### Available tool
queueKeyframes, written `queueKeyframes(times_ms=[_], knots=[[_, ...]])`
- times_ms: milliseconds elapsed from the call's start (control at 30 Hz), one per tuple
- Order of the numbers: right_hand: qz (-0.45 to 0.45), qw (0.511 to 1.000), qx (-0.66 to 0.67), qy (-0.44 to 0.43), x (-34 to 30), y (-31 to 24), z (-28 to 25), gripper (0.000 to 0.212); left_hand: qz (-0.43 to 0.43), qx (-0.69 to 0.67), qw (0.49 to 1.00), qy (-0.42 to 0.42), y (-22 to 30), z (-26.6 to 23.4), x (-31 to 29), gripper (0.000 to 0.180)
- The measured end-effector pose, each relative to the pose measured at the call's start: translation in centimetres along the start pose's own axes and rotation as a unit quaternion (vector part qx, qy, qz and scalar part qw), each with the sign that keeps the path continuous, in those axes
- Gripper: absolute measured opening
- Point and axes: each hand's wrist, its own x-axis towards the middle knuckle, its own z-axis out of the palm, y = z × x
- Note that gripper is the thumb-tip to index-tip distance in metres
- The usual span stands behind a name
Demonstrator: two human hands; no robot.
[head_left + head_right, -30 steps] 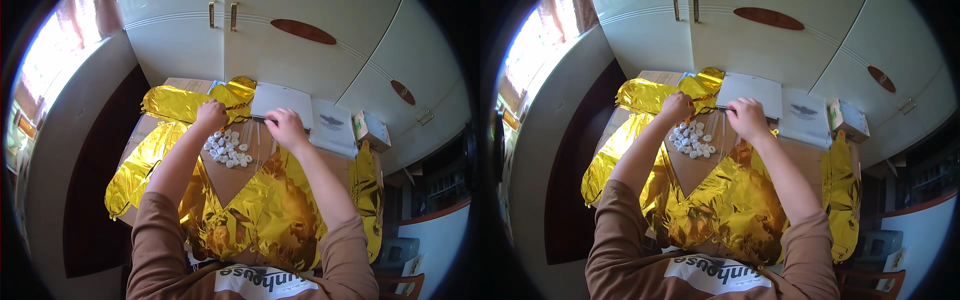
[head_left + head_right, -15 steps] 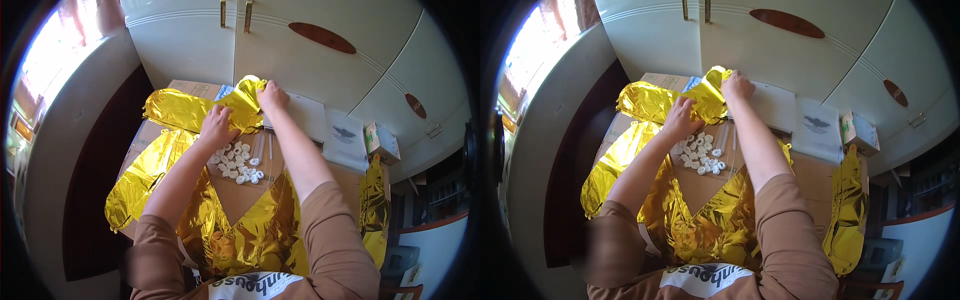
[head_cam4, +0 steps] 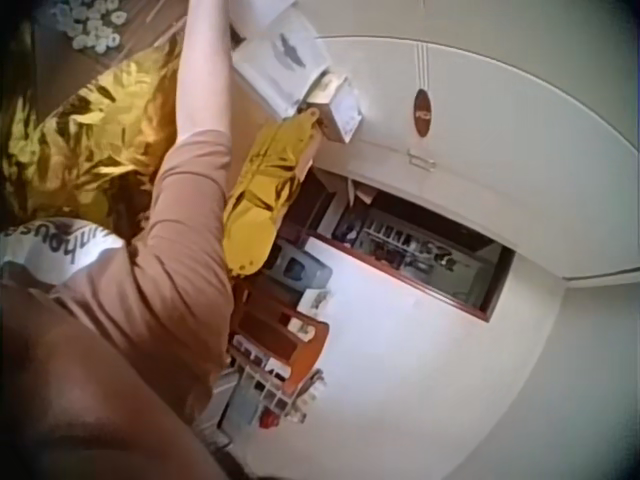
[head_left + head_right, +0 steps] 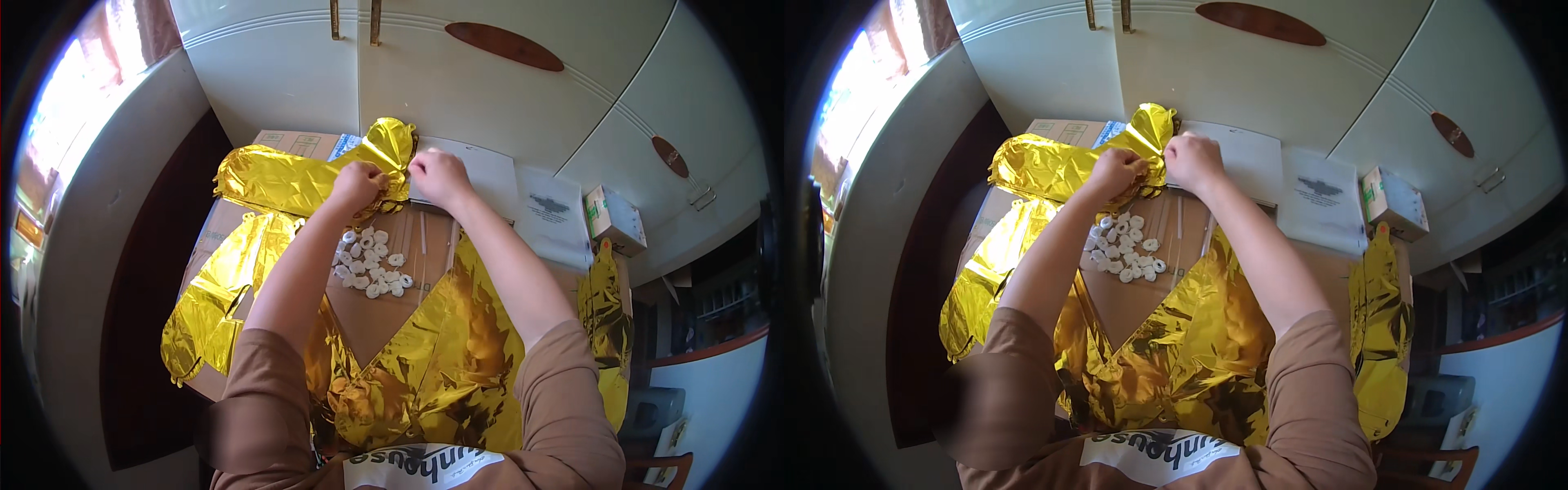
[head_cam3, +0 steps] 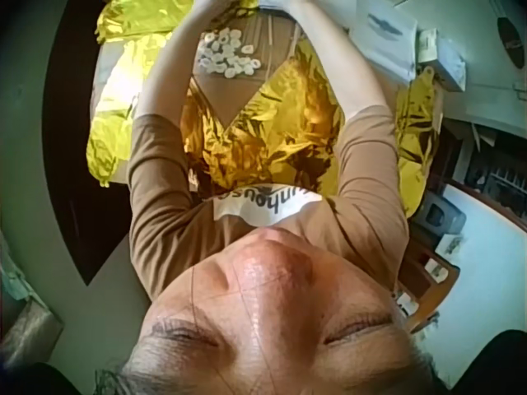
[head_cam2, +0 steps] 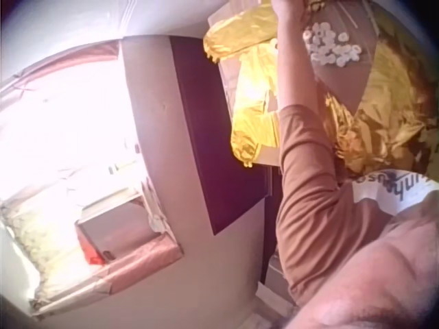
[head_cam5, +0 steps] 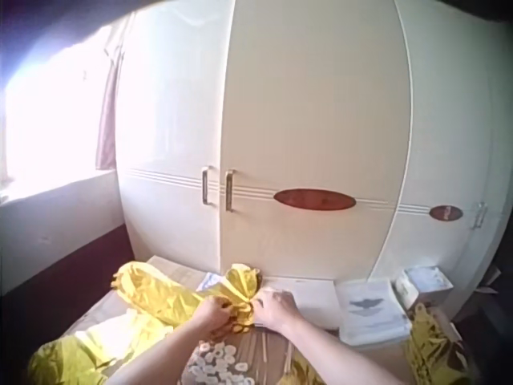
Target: Preparing gold foil letter balloons by attaching plastic clips and organizing them on a workstation.
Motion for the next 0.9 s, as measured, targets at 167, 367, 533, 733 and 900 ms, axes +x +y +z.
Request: queueKeyframes(times_ms=[167,367,533,733,900], knots=[[-0.068,0.990,-0.106,-0.057,-0.5,-1.2,0.7,0.015,-0.122,-0.133,0.979,-0.095,2.2,-2.9,-0.3,0.026],[0.002,0.999,-0.036,-0.027,1.3,-1.8,2.3,0.022,-0.058,-0.138,0.980,-0.132,1.7,-3.1,-0.8,0.040],[0.016,0.996,-0.015,-0.085,1.8,-1.5,1.9,0.025,0.132,0.066,0.989,-0.010,1.2,-1.5,-1.5,0.037],[-0.051,0.998,-0.015,-0.043,0.5,0.0,1.5,0.019,0.110,0.051,0.993,0.004,-0.4,-0.5,-0.1,0.028],[-0.090,0.996,0.011,0.003,-0.5,0.7,1.1,0.013,-0.029,-0.019,0.998,-0.052,0.4,-2.0,0.5,0.028]])
